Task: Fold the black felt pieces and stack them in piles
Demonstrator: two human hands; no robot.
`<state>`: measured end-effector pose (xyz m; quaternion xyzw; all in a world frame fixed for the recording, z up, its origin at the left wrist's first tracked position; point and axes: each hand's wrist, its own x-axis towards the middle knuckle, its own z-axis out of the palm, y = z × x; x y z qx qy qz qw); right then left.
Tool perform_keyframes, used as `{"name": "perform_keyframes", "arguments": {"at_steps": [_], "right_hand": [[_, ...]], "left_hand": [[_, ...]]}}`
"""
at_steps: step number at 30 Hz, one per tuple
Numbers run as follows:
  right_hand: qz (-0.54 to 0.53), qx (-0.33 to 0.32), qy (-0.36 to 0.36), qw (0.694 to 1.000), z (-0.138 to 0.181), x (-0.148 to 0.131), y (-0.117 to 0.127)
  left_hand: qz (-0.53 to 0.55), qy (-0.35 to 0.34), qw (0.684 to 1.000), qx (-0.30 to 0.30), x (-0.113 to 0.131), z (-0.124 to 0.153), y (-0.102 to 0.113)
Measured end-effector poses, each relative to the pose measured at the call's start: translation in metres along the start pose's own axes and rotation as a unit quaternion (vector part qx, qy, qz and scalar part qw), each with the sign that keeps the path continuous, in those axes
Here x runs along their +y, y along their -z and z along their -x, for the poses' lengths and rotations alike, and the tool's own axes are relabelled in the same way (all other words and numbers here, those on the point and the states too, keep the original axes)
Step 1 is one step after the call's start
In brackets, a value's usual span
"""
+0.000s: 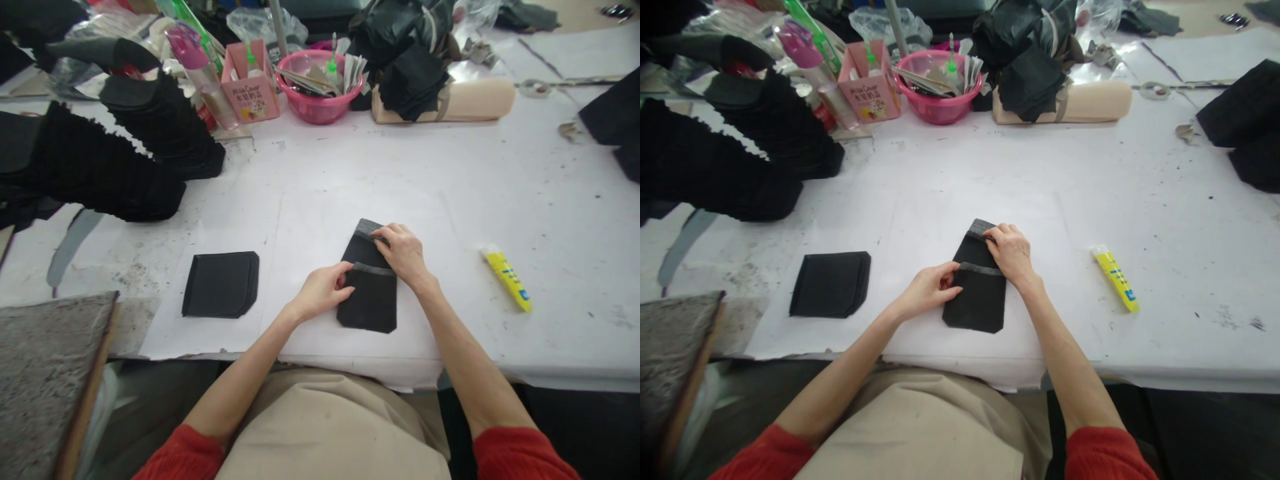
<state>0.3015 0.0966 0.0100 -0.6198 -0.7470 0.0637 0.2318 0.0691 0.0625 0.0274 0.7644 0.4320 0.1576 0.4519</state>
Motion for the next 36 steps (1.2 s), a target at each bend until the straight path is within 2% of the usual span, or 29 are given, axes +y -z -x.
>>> {"name": "perform_keyframes", "arguments": {"at_steps": [3, 6, 9, 13, 18, 21, 24, 27, 31, 33, 36], "right_hand": [[-0.083, 0.001, -0.018, 0.996, 0.0, 0.01, 0.002], [-0.048, 0.022, -0.05, 0.997, -0.001, 0.017, 0.006], [0.001, -0.002, -0.051, 0.999, -0.002, 0.015, 0.009], [-0.036, -0.023, -0.032, 0.999, 0.001, 0.011, 0.01], [-0.116, -0.027, -0.021, 0.993, 0.004, 0.01, 0.016], [-0.087, -0.032, 0.007, 0.996, 0.005, 0.005, 0.018], [-0.044, -0.046, 0.002, 0.998, 0.005, 0.0, 0.017], [-0.008, 0.004, -0.015, 1.0, 0.007, -0.005, 0.012], [0.048, 0.058, 0.01, 0.997, 0.011, -0.009, 0.004], [0.07, 0.077, 0.0, 0.995, 0.011, -0.01, 0.001], [0.036, 0.101, -0.032, 0.994, 0.013, -0.009, 0.002]], "left_hand": [[0.0, 0.039, 0.999, -0.001, -0.002, 0.023, 0.002], [-0.009, 0.066, 0.998, -0.001, -0.004, 0.043, 0.003], [-0.012, 0.083, 0.996, -0.002, -0.005, 0.056, 0.004], [-0.045, 0.098, 0.994, 0.002, -0.005, 0.066, 0.004], [-0.091, 0.084, 0.992, 0.039, -0.014, 0.079, 0.0], [-0.101, 0.066, 0.991, 0.064, -0.02, 0.085, -0.002], [-0.123, 0.024, 0.988, 0.094, -0.023, 0.089, -0.002], [-0.153, -0.013, 0.983, 0.102, -0.023, 0.092, -0.001], [-0.169, -0.021, 0.981, 0.097, -0.022, 0.093, -0.001], [-0.17, -0.026, 0.98, 0.096, -0.023, 0.093, -0.001], [-0.17, -0.037, 0.98, 0.099, -0.024, 0.093, -0.002]]}}
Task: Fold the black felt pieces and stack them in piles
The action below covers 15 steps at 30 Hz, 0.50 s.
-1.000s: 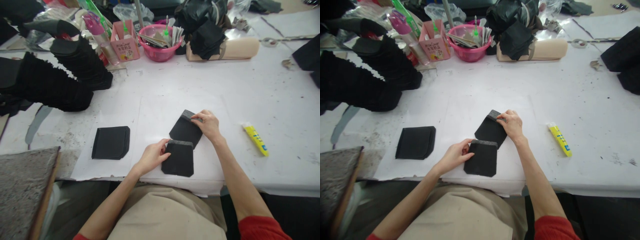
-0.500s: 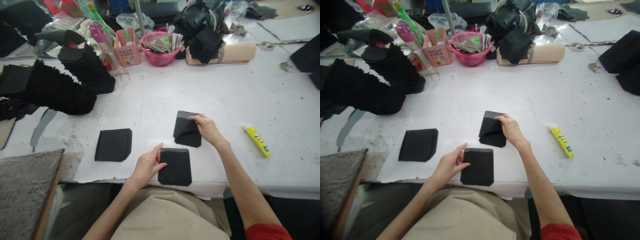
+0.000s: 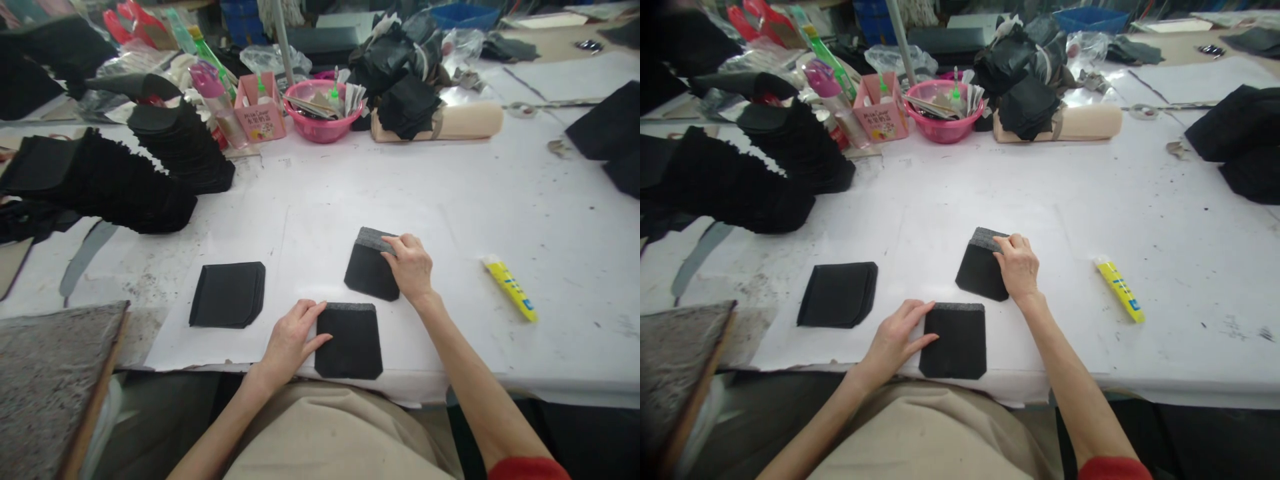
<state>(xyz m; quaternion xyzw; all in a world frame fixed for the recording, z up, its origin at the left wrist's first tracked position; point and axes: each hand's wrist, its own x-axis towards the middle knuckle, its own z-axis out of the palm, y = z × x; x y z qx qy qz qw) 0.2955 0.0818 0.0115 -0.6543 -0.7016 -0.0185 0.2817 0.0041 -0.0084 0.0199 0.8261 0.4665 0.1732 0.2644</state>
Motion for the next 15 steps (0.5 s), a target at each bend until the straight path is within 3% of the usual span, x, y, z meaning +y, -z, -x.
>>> {"name": "perform_keyframes", "arguments": {"at_steps": [6, 11, 15], "right_hand": [[-0.136, 0.081, -0.04, 0.987, 0.027, -0.015, 0.022], [-0.121, -0.09, 0.065, 0.987, 0.073, -0.055, 0.024], [-0.084, -0.116, 0.059, 0.988, 0.095, -0.075, 0.016]], "left_hand": [[0.012, -0.015, 1.0, 0.012, -0.002, 0.005, -0.002], [0.004, -0.026, 1.0, 0.007, -0.003, 0.006, -0.001], [-0.013, -0.044, 0.999, 0.002, -0.005, 0.009, -0.001]]}}
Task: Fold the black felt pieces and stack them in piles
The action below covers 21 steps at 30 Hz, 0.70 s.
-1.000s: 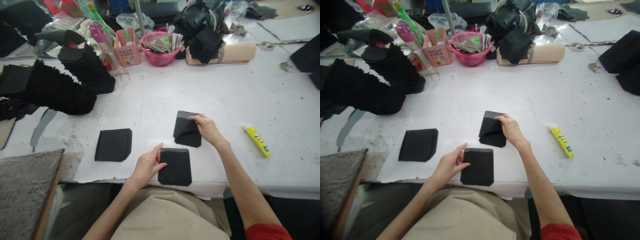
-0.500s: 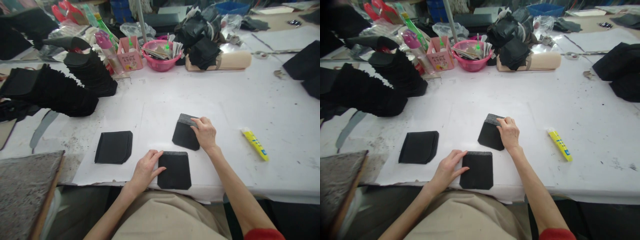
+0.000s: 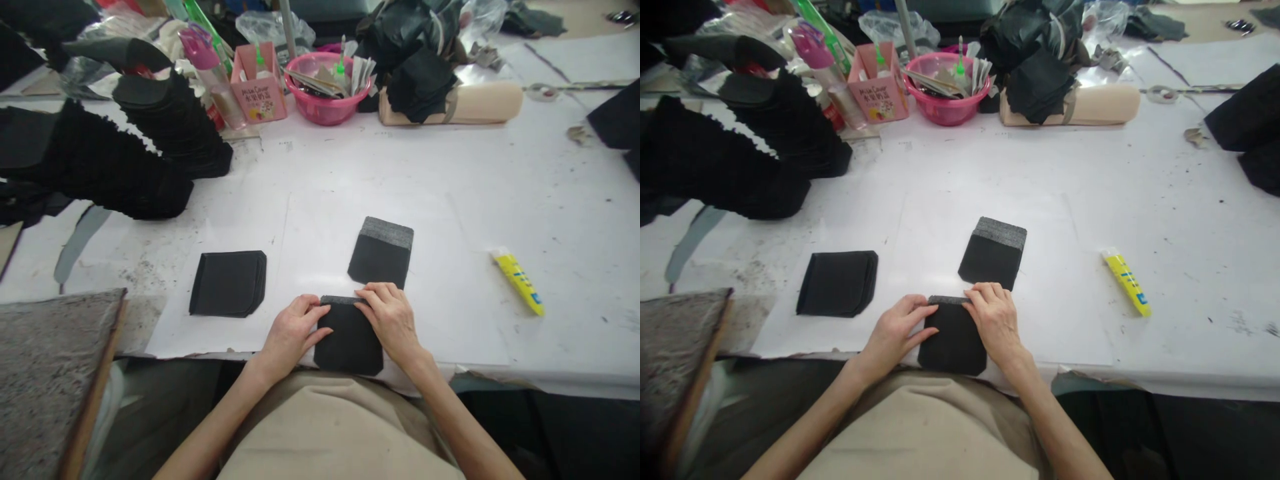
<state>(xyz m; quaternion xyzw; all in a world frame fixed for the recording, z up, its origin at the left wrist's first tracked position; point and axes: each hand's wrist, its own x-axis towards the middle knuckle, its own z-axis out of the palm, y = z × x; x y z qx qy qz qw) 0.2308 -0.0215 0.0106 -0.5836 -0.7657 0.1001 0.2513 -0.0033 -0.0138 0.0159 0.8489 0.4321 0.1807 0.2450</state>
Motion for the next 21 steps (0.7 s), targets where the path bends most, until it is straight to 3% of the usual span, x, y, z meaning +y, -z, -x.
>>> {"name": "perform_keyframes", "arguments": {"at_steps": [9, 13, 17, 21], "right_hand": [[-0.028, -0.026, -0.003, 0.999, 0.002, -0.005, 0.001], [-0.023, -0.036, -0.001, 0.999, 0.001, -0.006, 0.001], [-0.024, -0.043, 0.0, 0.999, 0.001, -0.008, 0.001], [-0.043, -0.042, -0.012, 0.998, 0.002, -0.005, 0.0]], "left_hand": [[0.032, 0.001, 0.999, -0.008, -0.003, 0.006, 0.012], [-0.009, -0.011, 0.999, 0.041, -0.002, -0.009, 0.011], [-0.073, -0.066, 0.995, 0.012, -0.002, -0.03, 0.002], [-0.075, -0.073, 0.994, 0.005, -0.005, -0.037, -0.003]]}}
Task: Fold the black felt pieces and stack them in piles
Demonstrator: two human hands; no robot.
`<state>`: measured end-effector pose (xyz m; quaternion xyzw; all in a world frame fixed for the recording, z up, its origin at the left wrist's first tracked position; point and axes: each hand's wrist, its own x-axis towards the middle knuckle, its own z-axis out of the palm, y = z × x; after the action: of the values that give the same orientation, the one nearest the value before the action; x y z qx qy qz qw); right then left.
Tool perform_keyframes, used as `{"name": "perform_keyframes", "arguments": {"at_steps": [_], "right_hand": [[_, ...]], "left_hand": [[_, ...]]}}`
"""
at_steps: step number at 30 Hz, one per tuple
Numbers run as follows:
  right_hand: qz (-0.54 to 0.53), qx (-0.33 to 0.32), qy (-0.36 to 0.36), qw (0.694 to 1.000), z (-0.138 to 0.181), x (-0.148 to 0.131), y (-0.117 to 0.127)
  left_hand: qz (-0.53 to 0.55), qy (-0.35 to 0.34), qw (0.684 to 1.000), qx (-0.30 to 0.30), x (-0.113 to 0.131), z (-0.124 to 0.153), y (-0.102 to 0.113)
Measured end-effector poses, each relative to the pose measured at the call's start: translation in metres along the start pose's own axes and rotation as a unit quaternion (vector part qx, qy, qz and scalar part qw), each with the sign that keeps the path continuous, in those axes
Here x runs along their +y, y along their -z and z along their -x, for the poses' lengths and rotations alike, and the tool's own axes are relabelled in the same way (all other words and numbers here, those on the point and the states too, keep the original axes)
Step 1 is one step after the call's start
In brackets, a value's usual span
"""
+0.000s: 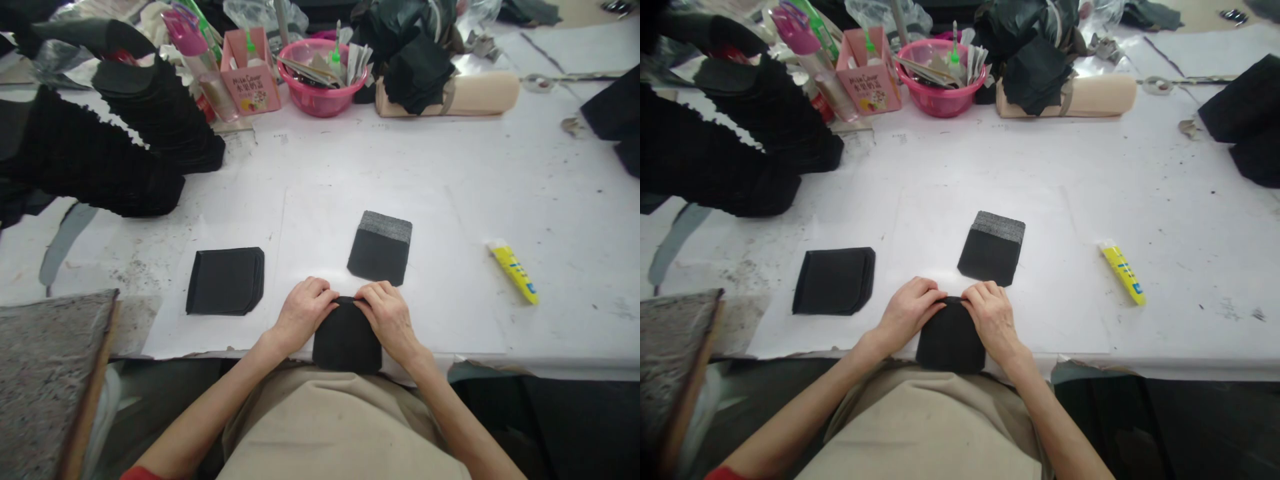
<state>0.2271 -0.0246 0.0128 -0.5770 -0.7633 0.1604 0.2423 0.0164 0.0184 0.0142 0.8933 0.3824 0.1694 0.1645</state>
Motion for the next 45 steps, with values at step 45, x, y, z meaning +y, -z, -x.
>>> {"name": "perform_keyframes", "arguments": {"at_steps": [45], "right_hand": [[-0.023, 0.017, 0.103, 0.994, 0.017, 0.008, -0.001]], "left_hand": [[-0.13, -0.182, 0.975, -0.014, -0.009, 0.009, 0.006]]}}
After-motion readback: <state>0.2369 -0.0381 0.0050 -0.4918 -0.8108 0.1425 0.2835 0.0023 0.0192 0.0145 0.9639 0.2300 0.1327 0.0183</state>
